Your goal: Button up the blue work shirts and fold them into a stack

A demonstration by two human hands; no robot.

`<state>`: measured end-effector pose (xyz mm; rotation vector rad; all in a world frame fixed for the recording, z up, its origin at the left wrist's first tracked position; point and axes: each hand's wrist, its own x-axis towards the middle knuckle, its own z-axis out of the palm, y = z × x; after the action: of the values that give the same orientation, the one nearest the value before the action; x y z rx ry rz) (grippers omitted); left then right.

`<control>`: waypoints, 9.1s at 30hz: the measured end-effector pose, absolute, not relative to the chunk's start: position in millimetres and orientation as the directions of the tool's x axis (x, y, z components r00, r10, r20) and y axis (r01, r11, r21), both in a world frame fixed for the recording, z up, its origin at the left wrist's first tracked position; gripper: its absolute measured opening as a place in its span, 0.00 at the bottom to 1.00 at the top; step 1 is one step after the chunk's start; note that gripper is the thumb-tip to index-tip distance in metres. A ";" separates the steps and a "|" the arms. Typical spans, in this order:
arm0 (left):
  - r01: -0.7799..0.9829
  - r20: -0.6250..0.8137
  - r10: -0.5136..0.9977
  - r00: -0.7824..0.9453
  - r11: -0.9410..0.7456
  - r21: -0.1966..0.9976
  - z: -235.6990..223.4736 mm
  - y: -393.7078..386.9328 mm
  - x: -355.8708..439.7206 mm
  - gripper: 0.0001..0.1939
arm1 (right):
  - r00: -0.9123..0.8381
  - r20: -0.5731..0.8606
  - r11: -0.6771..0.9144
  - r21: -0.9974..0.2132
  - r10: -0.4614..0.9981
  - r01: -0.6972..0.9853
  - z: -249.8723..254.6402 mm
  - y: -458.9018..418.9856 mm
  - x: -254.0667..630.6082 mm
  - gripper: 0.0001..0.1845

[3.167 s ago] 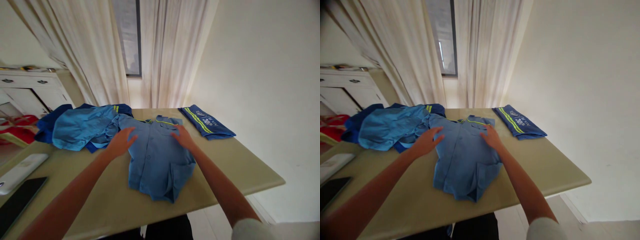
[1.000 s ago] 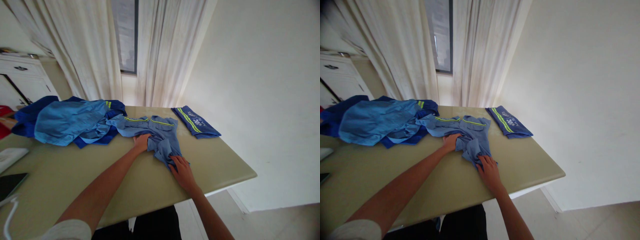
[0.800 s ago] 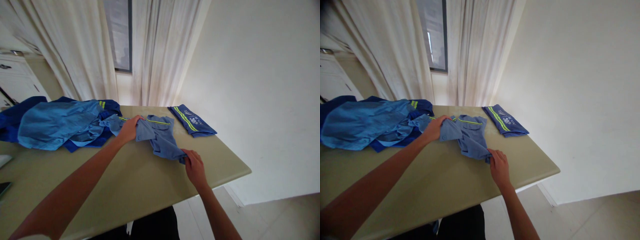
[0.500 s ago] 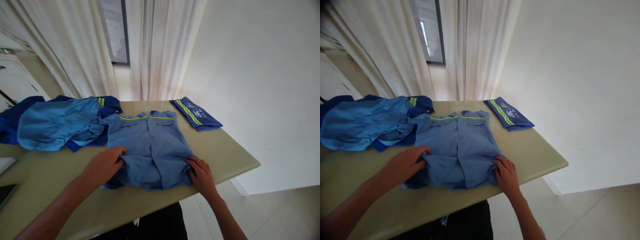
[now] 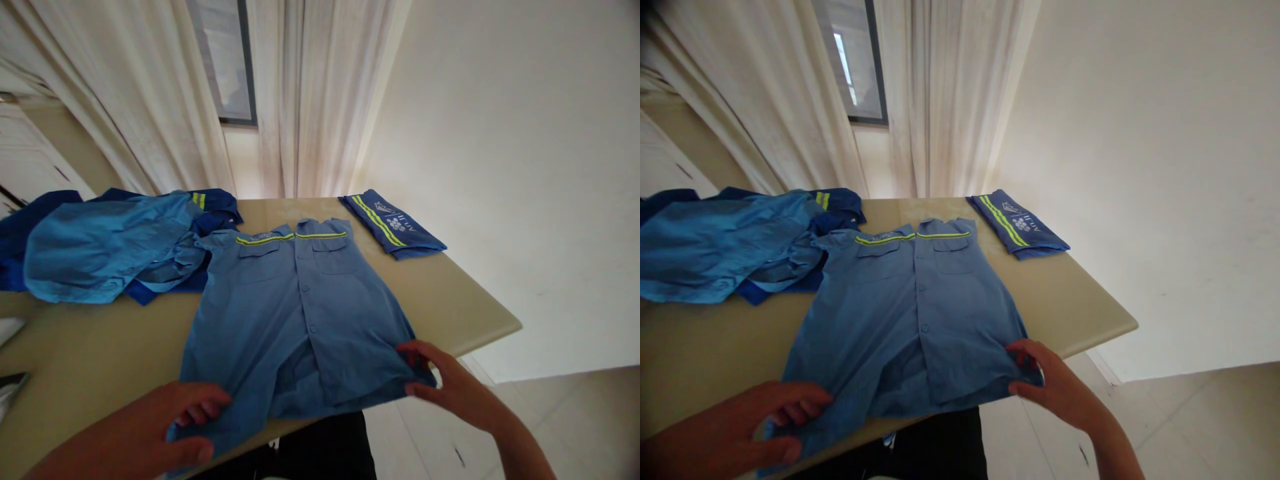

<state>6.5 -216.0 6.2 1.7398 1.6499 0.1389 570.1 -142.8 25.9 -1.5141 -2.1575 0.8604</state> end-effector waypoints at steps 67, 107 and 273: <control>0.874 0.017 0.998 0.052 -0.054 0.484 -19.7 -39.3 170.1 0.06 | -0.705 0.057 0.694 -0.251 0.707 0.675 -16.0 21.5 351.9 0.11; 0.809 0.134 0.991 0.021 -0.095 0.579 -23.6 -45.6 180.0 0.02 | -0.585 0.140 0.592 -0.359 0.799 0.722 -14.3 19.5 351.7 0.10; 0.661 0.382 0.919 0.100 -0.348 0.665 -35.0 -34.6 177.2 0.13 | -0.599 0.202 0.507 -0.765 0.775 0.397 -20.3 38.1 360.0 0.08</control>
<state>177.2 -34.6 -35.0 2.0590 1.5564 1.1092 360.0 38.1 -20.3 -0.9570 -2.2182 0.9332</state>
